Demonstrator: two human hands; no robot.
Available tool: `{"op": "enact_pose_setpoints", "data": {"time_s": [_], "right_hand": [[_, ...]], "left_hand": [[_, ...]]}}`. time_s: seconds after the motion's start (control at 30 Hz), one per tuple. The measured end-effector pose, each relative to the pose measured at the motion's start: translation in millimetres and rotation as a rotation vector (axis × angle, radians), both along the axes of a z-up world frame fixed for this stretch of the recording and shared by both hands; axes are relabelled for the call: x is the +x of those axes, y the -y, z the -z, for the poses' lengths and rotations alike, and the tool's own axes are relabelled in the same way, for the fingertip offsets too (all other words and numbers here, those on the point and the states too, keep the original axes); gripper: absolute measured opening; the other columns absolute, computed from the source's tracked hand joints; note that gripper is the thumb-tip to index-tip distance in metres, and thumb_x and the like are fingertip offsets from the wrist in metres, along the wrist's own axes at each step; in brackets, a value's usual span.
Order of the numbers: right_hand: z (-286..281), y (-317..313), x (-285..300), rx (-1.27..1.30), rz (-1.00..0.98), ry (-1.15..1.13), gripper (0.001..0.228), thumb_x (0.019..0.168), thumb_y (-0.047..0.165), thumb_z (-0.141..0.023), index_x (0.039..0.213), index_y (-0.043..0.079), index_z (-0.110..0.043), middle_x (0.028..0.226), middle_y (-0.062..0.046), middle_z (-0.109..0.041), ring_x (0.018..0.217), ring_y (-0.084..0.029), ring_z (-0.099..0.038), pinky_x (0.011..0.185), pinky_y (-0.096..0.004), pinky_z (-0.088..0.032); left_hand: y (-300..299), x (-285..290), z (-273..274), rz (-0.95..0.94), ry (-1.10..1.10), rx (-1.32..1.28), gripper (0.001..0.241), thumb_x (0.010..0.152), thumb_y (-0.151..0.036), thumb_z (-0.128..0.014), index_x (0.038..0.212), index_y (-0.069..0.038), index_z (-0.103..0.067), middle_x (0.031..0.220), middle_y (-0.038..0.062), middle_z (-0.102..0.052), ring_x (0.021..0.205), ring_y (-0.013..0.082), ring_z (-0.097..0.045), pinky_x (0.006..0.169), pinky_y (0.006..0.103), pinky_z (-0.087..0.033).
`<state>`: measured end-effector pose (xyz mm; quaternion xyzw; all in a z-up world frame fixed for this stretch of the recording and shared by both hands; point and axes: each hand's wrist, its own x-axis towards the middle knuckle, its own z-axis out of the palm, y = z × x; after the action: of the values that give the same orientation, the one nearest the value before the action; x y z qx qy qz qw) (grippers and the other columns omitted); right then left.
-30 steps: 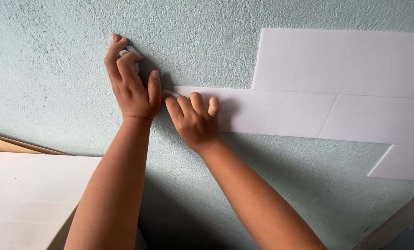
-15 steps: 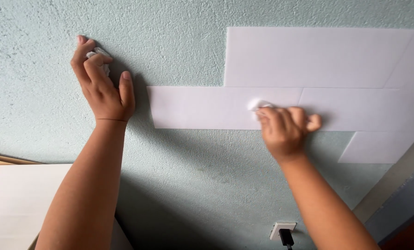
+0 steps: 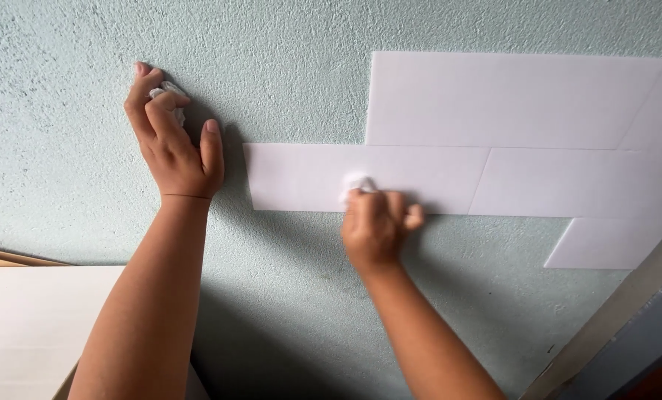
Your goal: Applying and securing white rectangular adhesive panels to a wall by rubbing them with a small cloth to ensure adhesion.
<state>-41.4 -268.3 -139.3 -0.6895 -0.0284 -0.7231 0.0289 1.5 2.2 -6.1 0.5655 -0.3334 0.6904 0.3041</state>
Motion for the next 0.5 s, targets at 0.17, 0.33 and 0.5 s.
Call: {"op": "enact_pose_setpoints", "data": {"time_s": [0.17,0.33,0.5], "right_hand": [[-18.3,-79.9,2.1,-0.205,0.007,-0.020,0.009,0.107,0.020,-0.058,0.105,0.026,-0.064,0.117,0.014,-0.079,0.087,-0.021,-0.062,0.090,-0.045,-0.031],[-36.6,-113.0,1.1,-0.323,0.018,0.112,0.037,0.110,0.019,-0.073,0.085,0.025,-0.047,0.072,0.009,-0.051,0.071,-0.017,-0.047,0.083,-0.039,-0.032],[-51.8,-69.1,-9.7,-0.620,-0.063,0.141,0.035,0.113,0.030,-0.067,0.085,0.027,-0.047,0.076,0.012,-0.054,0.072,-0.015,-0.049,0.080,-0.037,-0.029]], "left_hand": [[0.1,-0.5,-0.4,0.007,-0.007,-0.002,0.046,0.114,-0.041,-0.047,0.117,0.005,-0.052,0.148,0.026,-0.043,0.154,0.0542,-0.035,0.128,0.0712,-0.037],[-0.3,-2.4,-0.5,0.012,-0.003,0.004,0.045,0.114,-0.040,-0.048,0.116,0.005,-0.052,0.147,0.026,-0.044,0.153,0.0543,-0.035,0.127,0.0707,-0.037],[-0.9,1.0,-1.2,-0.013,0.008,0.005,0.043,0.113,-0.039,-0.048,0.116,0.004,-0.052,0.146,0.025,-0.045,0.152,0.0534,-0.037,0.125,0.0698,-0.040]]}}
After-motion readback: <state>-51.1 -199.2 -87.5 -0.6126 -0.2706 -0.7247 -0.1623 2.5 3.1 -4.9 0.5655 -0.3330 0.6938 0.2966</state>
